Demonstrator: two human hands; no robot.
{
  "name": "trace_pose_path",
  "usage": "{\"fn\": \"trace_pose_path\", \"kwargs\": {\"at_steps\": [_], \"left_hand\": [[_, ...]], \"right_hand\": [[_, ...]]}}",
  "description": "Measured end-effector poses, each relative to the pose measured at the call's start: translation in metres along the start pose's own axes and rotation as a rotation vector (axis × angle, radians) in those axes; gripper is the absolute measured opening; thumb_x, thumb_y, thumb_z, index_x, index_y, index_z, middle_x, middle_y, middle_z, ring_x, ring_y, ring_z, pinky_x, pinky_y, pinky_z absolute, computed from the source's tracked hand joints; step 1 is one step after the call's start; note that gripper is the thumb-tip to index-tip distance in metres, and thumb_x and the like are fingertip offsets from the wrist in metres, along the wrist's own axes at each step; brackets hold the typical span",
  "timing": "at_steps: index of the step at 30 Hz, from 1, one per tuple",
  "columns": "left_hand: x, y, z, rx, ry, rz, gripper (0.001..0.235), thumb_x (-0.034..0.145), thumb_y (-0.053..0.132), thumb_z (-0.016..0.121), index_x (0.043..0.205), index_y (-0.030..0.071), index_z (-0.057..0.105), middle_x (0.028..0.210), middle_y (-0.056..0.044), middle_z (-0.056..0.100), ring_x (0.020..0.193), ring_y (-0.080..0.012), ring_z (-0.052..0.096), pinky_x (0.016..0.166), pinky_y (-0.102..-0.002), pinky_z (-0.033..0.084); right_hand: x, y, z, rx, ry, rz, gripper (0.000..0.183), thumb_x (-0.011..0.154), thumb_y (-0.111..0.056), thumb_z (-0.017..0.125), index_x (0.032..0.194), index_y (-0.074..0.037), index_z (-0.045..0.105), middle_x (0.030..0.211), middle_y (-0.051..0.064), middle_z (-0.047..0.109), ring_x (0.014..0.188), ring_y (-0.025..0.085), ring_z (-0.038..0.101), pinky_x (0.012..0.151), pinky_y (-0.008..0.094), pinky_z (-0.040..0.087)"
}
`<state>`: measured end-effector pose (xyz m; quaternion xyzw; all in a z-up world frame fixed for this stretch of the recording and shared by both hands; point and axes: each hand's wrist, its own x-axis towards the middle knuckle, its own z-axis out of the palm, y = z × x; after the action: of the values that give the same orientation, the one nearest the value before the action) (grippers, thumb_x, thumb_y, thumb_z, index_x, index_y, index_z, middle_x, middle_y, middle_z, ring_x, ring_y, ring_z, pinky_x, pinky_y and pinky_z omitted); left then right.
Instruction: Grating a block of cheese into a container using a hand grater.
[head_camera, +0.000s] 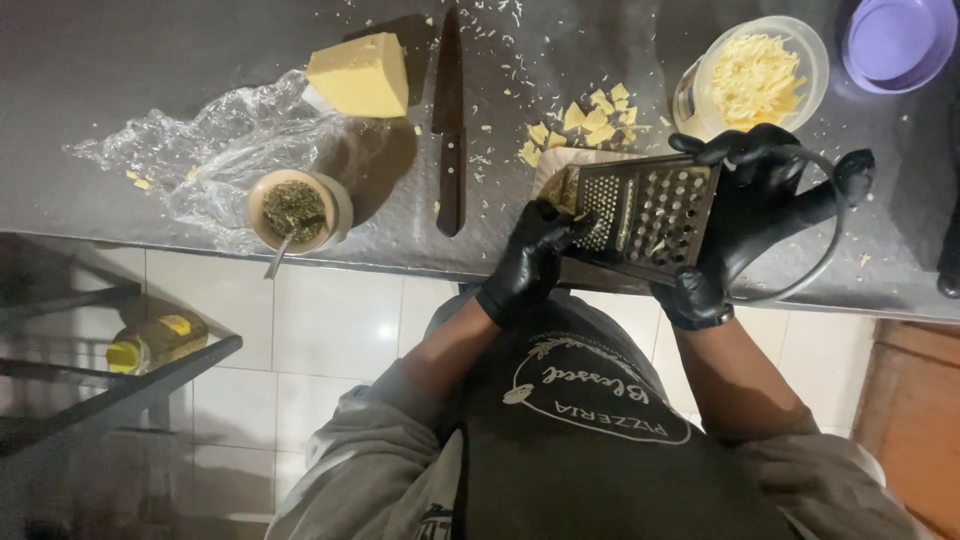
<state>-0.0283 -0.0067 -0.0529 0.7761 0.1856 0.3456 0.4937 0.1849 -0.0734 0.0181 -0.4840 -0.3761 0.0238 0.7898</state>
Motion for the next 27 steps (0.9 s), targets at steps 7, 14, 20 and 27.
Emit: {"fn": "trace_pose_path", "kwargs": {"at_steps": [7, 14, 20, 27], "left_hand": [[0.001, 0.008, -0.016, -0.656, -0.003, -0.328, 0.033, 0.112, 0.006, 0.050, 0.143, -0.004, 0.057, 0.130, -0.010, 0.058, 0.119, -0.0209, 0.057, 0.107, -0.035, 0.049], [0.031, 0.043, -0.006, -0.804, 0.277, -0.351, 0.026, 0.102, 0.004, 0.056, 0.128, 0.002, 0.060, 0.119, -0.009, 0.065, 0.114, -0.0208, 0.066, 0.100, -0.031, 0.052], [0.033, 0.021, 0.019, -1.525, 0.319, -0.513, 0.007, 0.113, 0.005, 0.052, 0.109, 0.002, 0.057, 0.108, -0.010, 0.064, 0.112, -0.0219, 0.063, 0.101, -0.034, 0.050], [0.043, 0.047, -0.010, 0.046, 0.143, 0.133, 0.033, 0.092, 0.006, 0.055, 0.121, 0.003, 0.072, 0.110, -0.013, 0.065, 0.101, -0.0318, 0.058, 0.095, -0.041, 0.048]], "right_hand": [[0.001, -0.016, 0.018, 0.344, 0.227, 0.213, 0.081, 0.103, -0.012, 0.076, 0.160, -0.026, 0.021, 0.124, 0.013, 0.062, 0.105, 0.026, 0.067, 0.085, 0.038, 0.064], [0.001, -0.047, 0.045, 0.028, -0.092, 0.010, 0.110, 0.081, -0.046, 0.089, 0.162, -0.038, 0.014, 0.141, 0.004, 0.051, 0.124, 0.020, 0.058, 0.102, 0.040, 0.061], [-0.001, -0.043, 0.051, 0.138, 0.074, 0.169, 0.116, 0.084, -0.028, 0.097, 0.161, -0.031, 0.010, 0.131, 0.010, 0.052, 0.109, 0.025, 0.059, 0.094, 0.042, 0.060], [-0.013, -0.026, 0.022, -0.028, -0.146, 0.036, 0.118, 0.090, -0.009, 0.096, 0.162, -0.050, 0.013, 0.138, 0.002, 0.055, 0.117, 0.017, 0.061, 0.099, 0.037, 0.061]]}}
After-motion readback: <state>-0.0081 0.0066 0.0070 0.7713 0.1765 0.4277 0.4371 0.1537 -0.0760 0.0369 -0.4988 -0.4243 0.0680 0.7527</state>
